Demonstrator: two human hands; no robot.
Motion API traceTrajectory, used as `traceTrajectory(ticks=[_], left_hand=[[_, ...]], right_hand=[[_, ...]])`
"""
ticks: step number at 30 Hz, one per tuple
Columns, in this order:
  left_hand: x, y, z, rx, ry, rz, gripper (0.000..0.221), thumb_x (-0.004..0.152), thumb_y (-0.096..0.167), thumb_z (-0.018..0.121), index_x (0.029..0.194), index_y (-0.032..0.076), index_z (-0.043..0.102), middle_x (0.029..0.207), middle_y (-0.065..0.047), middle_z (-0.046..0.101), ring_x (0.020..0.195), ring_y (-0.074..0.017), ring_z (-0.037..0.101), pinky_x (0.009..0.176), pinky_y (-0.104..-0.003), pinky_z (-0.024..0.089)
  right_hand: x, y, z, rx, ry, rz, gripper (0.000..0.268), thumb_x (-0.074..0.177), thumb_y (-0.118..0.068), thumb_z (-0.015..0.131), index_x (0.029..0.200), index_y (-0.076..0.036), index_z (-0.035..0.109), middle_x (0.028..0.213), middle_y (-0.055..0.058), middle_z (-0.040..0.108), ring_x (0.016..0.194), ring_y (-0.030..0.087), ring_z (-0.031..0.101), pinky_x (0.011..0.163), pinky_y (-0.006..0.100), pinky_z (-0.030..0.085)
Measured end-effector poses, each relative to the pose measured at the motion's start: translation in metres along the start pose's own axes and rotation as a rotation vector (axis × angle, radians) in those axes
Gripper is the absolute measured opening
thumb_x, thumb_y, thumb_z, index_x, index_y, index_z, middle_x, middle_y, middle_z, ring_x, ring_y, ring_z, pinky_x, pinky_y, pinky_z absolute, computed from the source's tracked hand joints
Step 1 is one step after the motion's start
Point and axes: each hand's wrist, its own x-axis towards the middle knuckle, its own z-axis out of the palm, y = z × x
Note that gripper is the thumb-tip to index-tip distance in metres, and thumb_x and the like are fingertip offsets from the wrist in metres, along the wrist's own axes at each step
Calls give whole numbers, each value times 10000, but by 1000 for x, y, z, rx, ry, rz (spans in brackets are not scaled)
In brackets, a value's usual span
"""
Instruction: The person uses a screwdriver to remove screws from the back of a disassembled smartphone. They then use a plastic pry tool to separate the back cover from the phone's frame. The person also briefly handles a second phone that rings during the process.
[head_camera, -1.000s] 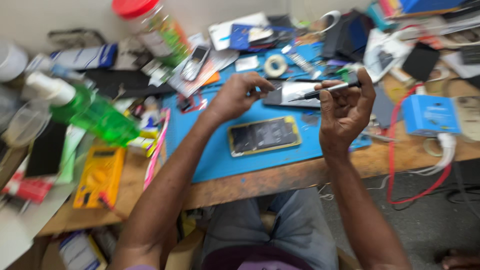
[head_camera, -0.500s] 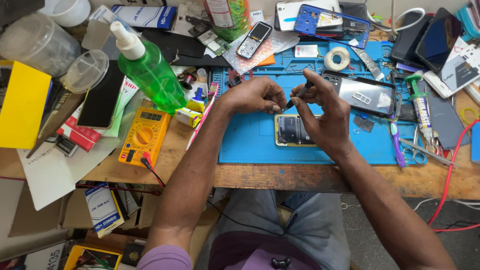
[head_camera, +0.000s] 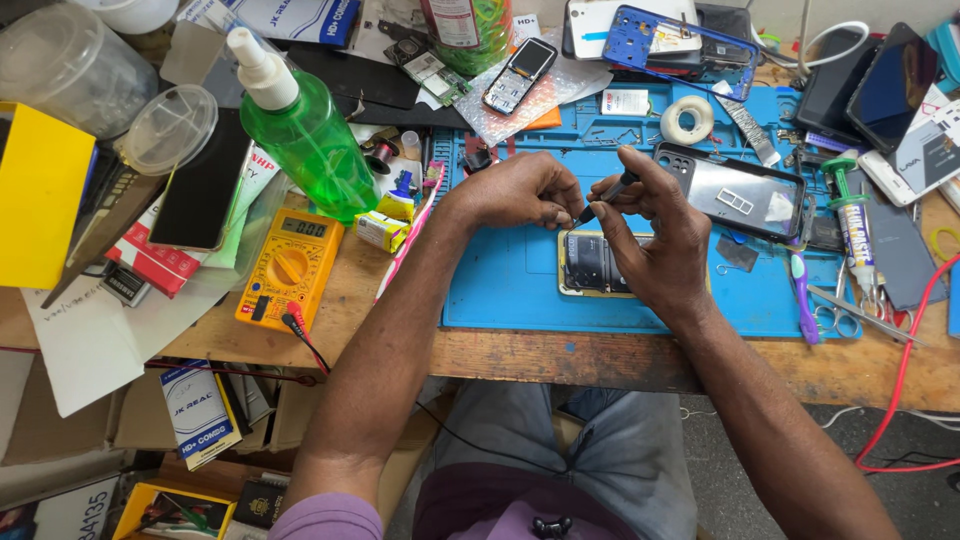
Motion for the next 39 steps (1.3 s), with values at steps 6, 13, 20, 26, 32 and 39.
traceTrajectory(ticks=[6, 13, 20, 26, 32, 39], left_hand=[[-2, 2, -1, -12, 3, 23, 224, 830, 49, 751, 1053, 47, 762, 910, -43, 806, 834, -97, 764, 733, -274, 605], [-8, 15, -4, 52, -12, 116, 268, 784, 82, 784, 1047, 83, 737, 979, -16, 786, 882, -104, 744, 773, -309, 592], [3, 19, 9, 40, 168, 181, 178, 828, 36, 808, 988, 44, 730, 898, -50, 790, 856, -143, 762, 771, -307, 608], [65, 57, 61, 90, 338, 371, 171, 863, 11, 739, 1028, 56, 726, 946, -50, 805, 921, -135, 801, 805, -313, 651], [130, 78, 92, 312, 267, 299, 241, 865, 0, 730, 1088, 91, 743, 982, -47, 811, 902, -156, 774, 777, -329, 610], [64, 37, 24, 100, 224, 233, 210, 901, 29, 757, 1105, 73, 743, 955, -46, 794, 883, -122, 768, 809, -293, 630]], right_hand=[[-2, 3, -1, 31, 25, -26, 582, 1031, 75, 708, 1525, -46, 426, 1205, 167, 709, 1152, 231, 739, 962, 344, 664], [-5, 5, -5, 9, 82, -26, 572, 1051, 74, 701, 1531, -47, 415, 1220, 168, 703, 1151, 238, 741, 956, 344, 666], [-12, 16, -29, 127, 288, -14, 616, 1111, 112, 700, 1589, -97, 373, 1165, 145, 681, 1117, 204, 734, 951, 290, 636], [-38, 45, -111, 79, 703, 85, 621, 1216, 70, 683, 1645, -81, 261, 1183, 140, 693, 1057, 167, 690, 962, 249, 576], [-55, 73, -125, -67, 746, 144, 615, 1174, 42, 697, 1623, -67, 291, 1184, 133, 722, 990, 128, 669, 892, 216, 558], [-44, 48, -95, 137, 464, 136, 603, 1166, 96, 686, 1610, -81, 317, 1179, 133, 692, 1077, 183, 707, 979, 270, 604]])
